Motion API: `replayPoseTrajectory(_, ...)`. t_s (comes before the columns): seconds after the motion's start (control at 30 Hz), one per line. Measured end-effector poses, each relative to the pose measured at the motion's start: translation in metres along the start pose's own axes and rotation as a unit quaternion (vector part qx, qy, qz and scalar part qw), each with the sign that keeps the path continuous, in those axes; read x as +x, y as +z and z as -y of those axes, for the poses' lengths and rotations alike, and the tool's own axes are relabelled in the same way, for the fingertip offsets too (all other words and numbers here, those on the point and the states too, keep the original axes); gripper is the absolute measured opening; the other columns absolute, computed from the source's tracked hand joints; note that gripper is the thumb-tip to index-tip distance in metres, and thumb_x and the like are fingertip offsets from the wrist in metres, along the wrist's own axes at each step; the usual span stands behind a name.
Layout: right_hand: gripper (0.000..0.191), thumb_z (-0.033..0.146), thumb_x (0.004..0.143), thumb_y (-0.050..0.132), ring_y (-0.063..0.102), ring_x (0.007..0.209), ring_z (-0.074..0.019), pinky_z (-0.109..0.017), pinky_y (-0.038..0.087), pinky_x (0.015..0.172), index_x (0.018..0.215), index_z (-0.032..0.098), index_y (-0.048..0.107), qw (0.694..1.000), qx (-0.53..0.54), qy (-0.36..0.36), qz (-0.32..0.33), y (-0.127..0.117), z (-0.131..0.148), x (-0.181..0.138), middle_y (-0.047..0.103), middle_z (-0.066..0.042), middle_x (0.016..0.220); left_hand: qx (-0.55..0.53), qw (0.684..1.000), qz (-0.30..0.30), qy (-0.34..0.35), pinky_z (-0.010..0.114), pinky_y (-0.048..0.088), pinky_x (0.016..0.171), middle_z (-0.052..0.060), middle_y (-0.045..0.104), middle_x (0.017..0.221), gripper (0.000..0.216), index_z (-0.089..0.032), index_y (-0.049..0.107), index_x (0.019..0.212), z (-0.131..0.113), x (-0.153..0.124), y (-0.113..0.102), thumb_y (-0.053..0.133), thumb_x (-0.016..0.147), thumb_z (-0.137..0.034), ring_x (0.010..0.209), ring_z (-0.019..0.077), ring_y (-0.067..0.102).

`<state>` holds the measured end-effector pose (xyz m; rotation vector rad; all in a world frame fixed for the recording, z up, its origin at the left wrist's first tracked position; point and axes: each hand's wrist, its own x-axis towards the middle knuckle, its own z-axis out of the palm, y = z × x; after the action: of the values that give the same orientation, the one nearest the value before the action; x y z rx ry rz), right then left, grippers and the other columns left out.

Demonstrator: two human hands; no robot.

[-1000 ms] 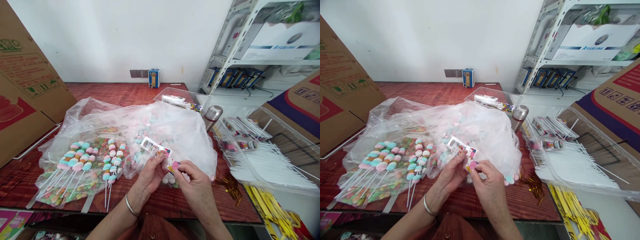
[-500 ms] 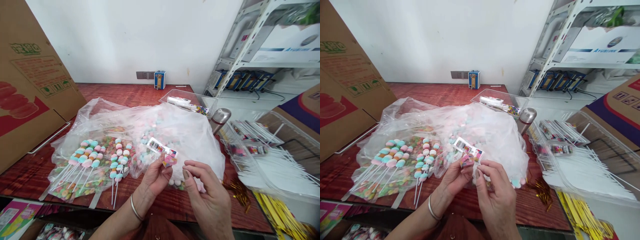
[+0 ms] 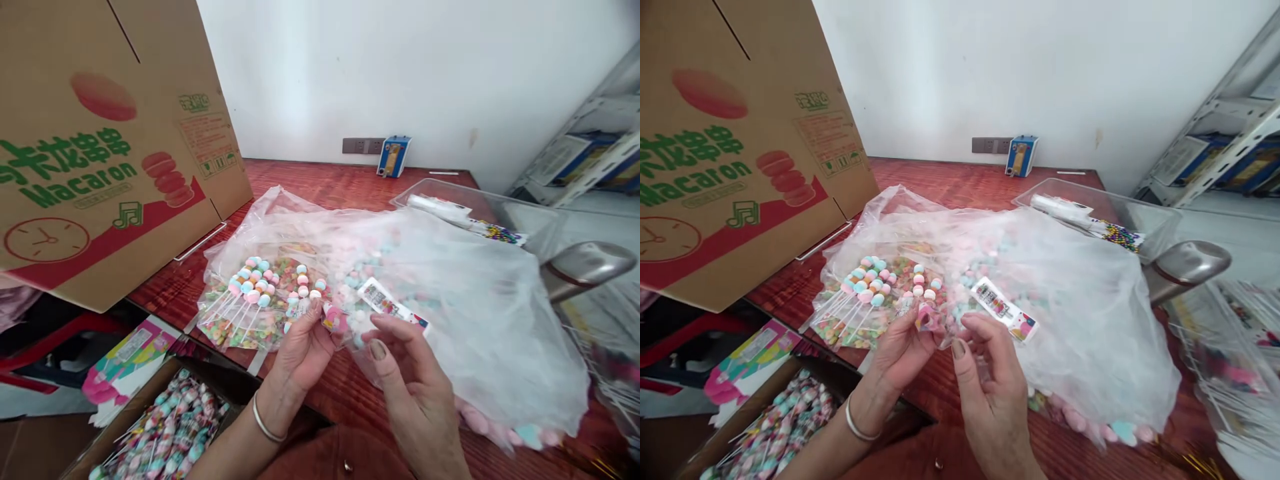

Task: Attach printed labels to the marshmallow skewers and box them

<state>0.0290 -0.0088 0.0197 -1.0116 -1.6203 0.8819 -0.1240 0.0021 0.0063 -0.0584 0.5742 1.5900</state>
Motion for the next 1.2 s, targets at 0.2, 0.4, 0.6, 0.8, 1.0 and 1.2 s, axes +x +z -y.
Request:
replayPoseTrajectory(0.2,0.022,0.016,0.091,0.058,0.057,0.117,-0.0223,-0.037,0.048,0.098,0.108,0.026,0.068,0.979,-0.121,-0.145,0.071,0.000,0.000,0.016,0.057,-0.008,0.127,0.026,0.999,0.009,0.026,0.025,0.053,0.074,0.003,0.070,0.092,0.020,-0.016,0.067,0.093,0.013,0.002,-0.007,0.073,0.075,-0.009,0.077,0.0120,0.064)
replayPoseTrajectory(0.4,0.023,0.016,0.092,0.058,0.059,0.109,-0.0210,-0.036,0.051,0.092,0.114,0.022,0.063,0.976,-0.130,-0.143,0.100,-0.005,-0.012,0.011,0.062,-0.009,0.117,0.079,0.996,0.050,-0.017,0.020,0.052,0.068,0.000,0.067,0.077,0.018,-0.014,0.069,0.089,0.022,0.009,-0.016,0.077,0.073,-0.011,0.069,0.0098,0.062)
replayPoseTrajectory(0.6,0.027,0.013,0.089,0.061,0.057,0.113,-0.0228,-0.037,0.052,0.092,0.114,0.020,0.062,0.969,-0.164,-0.168,0.075,-0.009,-0.017,0.005,0.056,-0.012,0.124,0.041,0.995,0.046,-0.074,0.021,0.053,0.067,0.001,0.069,0.078,0.018,-0.013,0.068,0.082,0.028,0.011,-0.017,0.078,0.068,-0.008,0.068,0.0111,0.064)
replayPoseTrajectory(0.8,0.026,0.010,0.086,0.064,0.055,0.117,-0.0275,-0.044,0.050,0.094,0.111,0.017,0.064,0.941,-0.234,-0.240,0.049,-0.011,-0.016,0.004,0.052,-0.016,0.131,0.002,0.992,0.032,-0.126,0.023,0.055,0.067,0.006,0.072,0.085,0.014,-0.010,0.067,0.092,0.033,0.012,-0.019,0.067,0.078,-0.008,0.070,0.0129,0.067)
replayPoseTrajectory(1.0,0.038,0.014,0.088,0.062,0.052,0.121,-0.0264,-0.041,0.047,0.100,0.126,0.017,0.057,0.953,-0.202,-0.225,0.037,-0.013,-0.008,0.003,0.051,-0.015,0.132,0.014,0.997,0.030,-0.071,0.023,0.055,0.066,0.002,0.070,0.082,0.011,-0.013,0.065,0.087,0.012,0.005,-0.010,0.070,0.077,-0.010,0.066,0.0106,0.064)
replayPoseTrajectory(1.2,0.021,0.018,0.093,0.054,0.063,0.095,-0.0194,-0.030,0.049,0.083,0.113,0.020,0.061,0.984,-0.109,-0.070,0.125,0.021,-0.020,-0.009,0.065,-0.007,0.103,0.028,0.985,0.059,0.163,0.020,0.048,0.056,-0.002,0.061,0.071,0.019,-0.015,0.059,0.072,-0.077,-0.015,-0.025,0.075,0.071,-0.005,0.061,0.0077,0.056)
